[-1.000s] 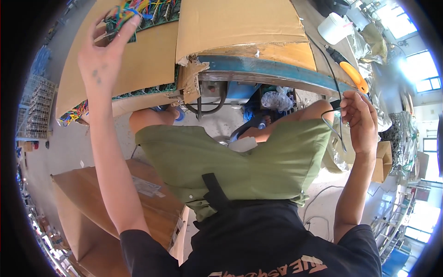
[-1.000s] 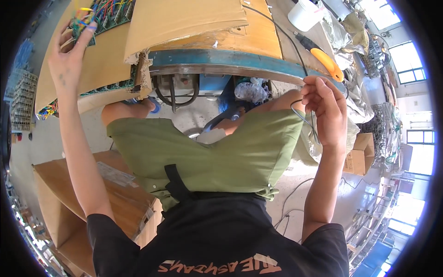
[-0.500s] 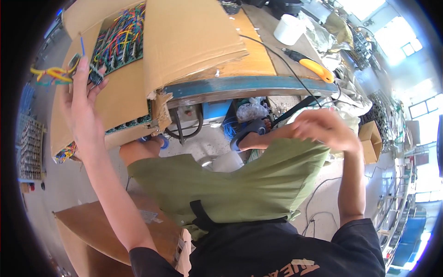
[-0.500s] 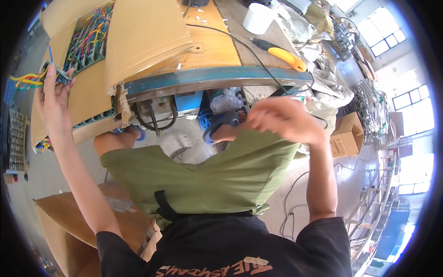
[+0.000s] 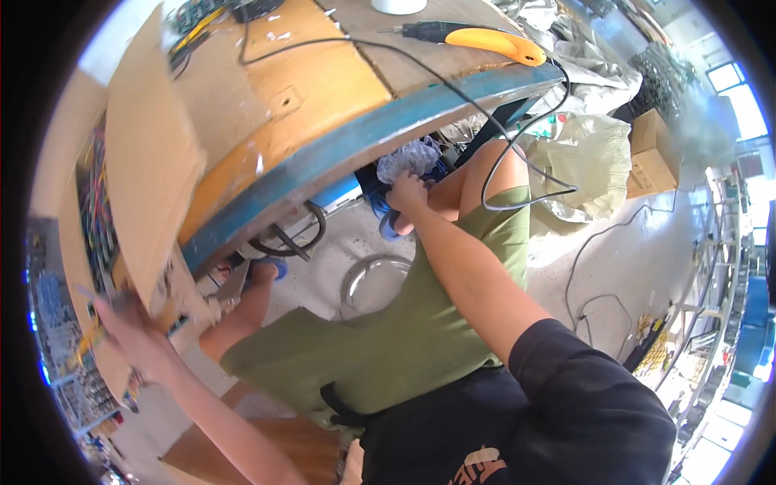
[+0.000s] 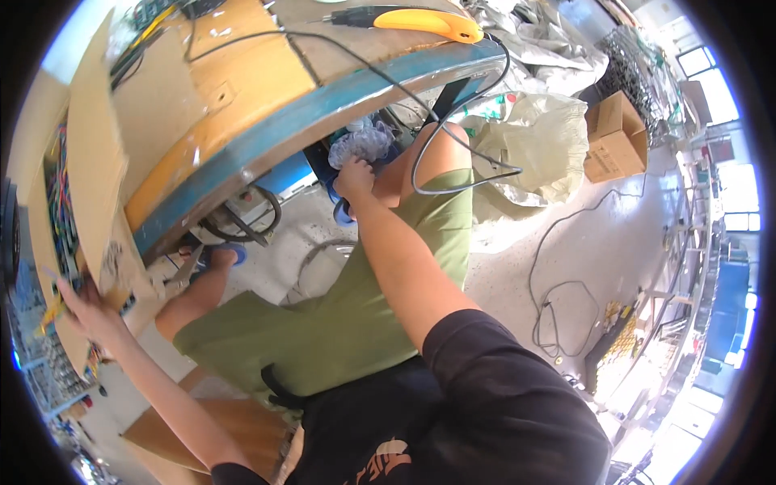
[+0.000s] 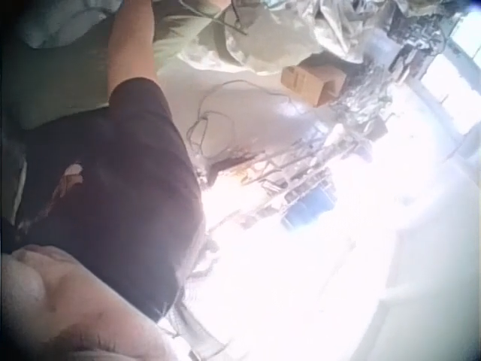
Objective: The person assembles electronic controller units by applying adhesive from a cup using a small stick to a circuit board and housing, and then using an electric screwdriver to fasten them together.
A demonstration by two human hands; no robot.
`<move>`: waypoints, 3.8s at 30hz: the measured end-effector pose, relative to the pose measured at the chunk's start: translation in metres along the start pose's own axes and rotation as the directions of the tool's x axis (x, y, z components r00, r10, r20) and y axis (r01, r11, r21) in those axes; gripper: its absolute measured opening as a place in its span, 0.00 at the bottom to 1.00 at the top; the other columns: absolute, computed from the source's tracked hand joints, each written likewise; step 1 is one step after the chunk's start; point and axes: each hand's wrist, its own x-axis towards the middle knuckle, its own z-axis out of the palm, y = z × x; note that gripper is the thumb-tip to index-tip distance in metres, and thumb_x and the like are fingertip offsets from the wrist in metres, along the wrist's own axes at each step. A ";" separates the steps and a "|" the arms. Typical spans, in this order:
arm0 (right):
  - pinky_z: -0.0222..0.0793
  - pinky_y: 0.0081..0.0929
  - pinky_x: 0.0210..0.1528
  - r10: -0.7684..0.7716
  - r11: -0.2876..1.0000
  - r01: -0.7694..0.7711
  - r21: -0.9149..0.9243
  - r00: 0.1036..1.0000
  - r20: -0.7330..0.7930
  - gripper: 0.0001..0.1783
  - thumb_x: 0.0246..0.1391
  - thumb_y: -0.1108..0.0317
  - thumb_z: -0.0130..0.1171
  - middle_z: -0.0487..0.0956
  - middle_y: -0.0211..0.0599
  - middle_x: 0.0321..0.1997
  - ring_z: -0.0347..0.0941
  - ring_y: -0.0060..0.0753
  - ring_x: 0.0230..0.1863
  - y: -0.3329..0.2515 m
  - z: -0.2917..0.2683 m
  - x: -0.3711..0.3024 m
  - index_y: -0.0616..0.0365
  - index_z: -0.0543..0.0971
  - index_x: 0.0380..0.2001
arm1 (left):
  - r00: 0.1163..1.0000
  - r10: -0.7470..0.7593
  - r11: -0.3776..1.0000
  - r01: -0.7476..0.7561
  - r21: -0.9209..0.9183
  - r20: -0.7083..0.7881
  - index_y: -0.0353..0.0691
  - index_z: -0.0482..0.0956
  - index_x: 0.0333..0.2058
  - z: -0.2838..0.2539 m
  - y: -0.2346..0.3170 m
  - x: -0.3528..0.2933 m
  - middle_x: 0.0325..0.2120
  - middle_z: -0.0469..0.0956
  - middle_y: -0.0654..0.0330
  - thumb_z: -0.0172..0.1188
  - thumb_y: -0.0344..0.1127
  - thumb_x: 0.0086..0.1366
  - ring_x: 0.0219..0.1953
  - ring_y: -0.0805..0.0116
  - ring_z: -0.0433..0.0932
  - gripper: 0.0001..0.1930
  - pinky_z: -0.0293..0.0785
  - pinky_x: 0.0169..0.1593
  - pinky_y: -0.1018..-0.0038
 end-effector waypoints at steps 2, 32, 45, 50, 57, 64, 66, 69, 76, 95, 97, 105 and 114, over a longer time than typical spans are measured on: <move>0.70 0.41 0.61 0.373 0.877 -0.358 0.320 0.928 0.017 0.43 0.52 0.55 0.60 0.68 0.60 0.66 0.69 0.57 0.64 -0.020 0.012 0.016 0.71 0.58 0.64 | 1.000 0.021 0.992 -0.018 0.121 -0.022 0.28 0.64 0.61 -0.022 -0.001 0.005 0.52 0.74 0.44 0.64 0.44 0.66 0.53 0.53 0.76 0.32 0.76 0.53 0.62; 0.73 0.43 0.53 0.336 -0.057 -0.577 0.815 0.757 0.560 0.29 0.49 0.54 0.58 0.77 0.59 0.50 0.76 0.57 0.52 0.001 0.085 0.154 0.70 0.72 0.46 | 0.989 0.086 0.930 -0.123 0.347 0.120 0.34 0.63 0.65 -0.036 0.019 0.024 0.64 0.62 0.44 0.53 0.51 0.70 0.62 0.47 0.67 0.33 0.65 0.65 0.52; 0.76 0.44 0.48 -0.050 0.748 -0.262 0.610 0.894 0.446 0.23 0.48 0.56 0.57 0.83 0.58 0.41 0.80 0.58 0.45 0.000 0.044 0.046 0.68 0.82 0.36 | 0.991 -0.105 0.979 0.117 -0.168 0.082 0.32 0.64 0.64 -0.016 0.005 0.011 0.63 0.64 0.45 0.55 0.53 0.69 0.61 0.47 0.68 0.35 0.63 0.67 0.50; 0.77 0.42 0.42 -0.540 0.838 0.447 0.314 0.764 0.353 0.22 0.49 0.53 0.57 0.84 0.51 0.35 0.82 0.51 0.37 -0.013 0.024 -0.016 0.60 0.84 0.38 | 0.993 0.000 0.979 0.023 -0.201 0.116 0.29 0.64 0.63 0.011 0.010 -0.003 0.58 0.70 0.43 0.50 0.49 0.73 0.59 0.49 0.70 0.31 0.65 0.65 0.53; 0.76 0.45 0.48 -0.646 0.763 0.596 0.250 0.686 0.334 0.23 0.49 0.52 0.58 0.84 0.50 0.40 0.80 0.55 0.44 -0.041 -0.021 -0.089 0.55 0.83 0.42 | 0.987 0.095 0.995 -0.090 -0.042 0.129 0.24 0.66 0.58 0.004 0.003 -0.013 0.53 0.74 0.43 0.50 0.49 0.73 0.54 0.52 0.75 0.30 0.70 0.61 0.58; 0.75 0.46 0.49 -0.672 0.735 0.632 0.247 0.629 0.391 0.23 0.50 0.54 0.57 0.83 0.50 0.40 0.79 0.56 0.45 -0.060 -0.039 -0.116 0.55 0.81 0.46 | 0.987 0.010 0.988 0.015 -0.155 0.160 0.24 0.66 0.59 0.002 0.008 -0.010 0.54 0.74 0.43 0.48 0.50 0.74 0.57 0.53 0.73 0.31 0.68 0.63 0.58; 0.75 0.46 0.48 -0.680 0.724 0.653 0.223 0.618 0.396 0.23 0.50 0.54 0.57 0.83 0.50 0.39 0.80 0.56 0.44 -0.060 -0.037 -0.111 0.56 0.81 0.46 | 0.987 0.040 0.994 -0.024 -0.103 0.154 0.24 0.65 0.60 0.009 0.014 -0.016 0.54 0.74 0.43 0.48 0.50 0.74 0.57 0.53 0.74 0.31 0.67 0.63 0.59; 0.76 0.47 0.46 -0.645 0.751 0.635 0.181 0.646 0.408 0.21 0.51 0.55 0.58 0.83 0.51 0.37 0.80 0.56 0.42 -0.052 -0.035 -0.107 0.57 0.81 0.44 | 0.988 0.014 0.999 -0.009 -0.038 0.151 0.28 0.62 0.63 0.006 0.015 -0.016 0.58 0.70 0.43 0.48 0.55 0.72 0.61 0.51 0.70 0.35 0.64 0.66 0.58; 0.76 0.50 0.42 -0.784 0.569 0.810 0.144 0.481 0.394 0.16 0.48 0.61 0.59 0.82 0.50 0.32 0.80 0.56 0.39 -0.078 -0.068 -0.138 0.61 0.79 0.35 | 0.986 0.020 0.923 0.045 -0.383 0.164 0.23 0.64 0.59 -0.022 0.051 -0.020 0.57 0.69 0.36 0.57 0.60 0.66 0.59 0.45 0.71 0.41 0.71 0.61 0.55; 0.71 0.23 0.43 -0.869 0.348 0.205 0.915 0.436 0.233 0.31 0.69 0.49 0.46 0.78 0.36 0.45 0.73 0.23 0.42 0.036 -0.281 -0.225 0.69 0.69 0.59 | 0.206 0.060 0.910 -0.414 0.031 0.977 0.42 0.68 0.61 0.085 0.077 -0.251 0.52 0.70 0.50 0.79 0.37 0.36 0.49 0.49 0.75 0.48 0.76 0.50 0.60; 0.71 0.22 0.44 -0.857 0.334 0.063 0.941 0.436 0.275 0.29 0.65 0.57 0.57 0.77 0.33 0.45 0.71 0.19 0.44 0.032 -0.272 -0.229 0.70 0.68 0.59 | 0.189 0.070 0.878 -0.479 0.030 0.980 0.40 0.67 0.61 0.082 0.071 -0.253 0.52 0.70 0.50 0.78 0.37 0.35 0.50 0.49 0.75 0.49 0.75 0.50 0.59; 0.70 0.16 0.32 -0.654 0.470 -0.002 0.883 0.671 0.350 0.20 0.59 0.74 0.62 0.79 0.26 0.35 0.72 0.12 0.30 -0.026 -0.271 -0.227 0.66 0.73 0.54 | 0.334 -0.032 0.942 -0.304 0.140 0.942 0.35 0.55 0.66 0.086 0.043 -0.226 0.63 0.59 0.46 0.72 0.27 0.45 0.62 0.47 0.66 0.49 0.68 0.61 0.58; 0.70 0.23 0.29 -0.644 0.462 0.337 0.821 0.764 0.049 0.15 0.59 0.69 0.62 0.78 0.34 0.29 0.73 0.19 0.27 -0.045 -0.275 -0.216 0.66 0.75 0.46 | 0.393 -0.412 0.753 0.655 0.064 0.822 0.33 0.64 0.56 0.125 0.019 -0.238 0.44 0.76 0.56 0.57 0.29 0.69 0.42 0.71 0.76 0.20 0.73 0.46 0.74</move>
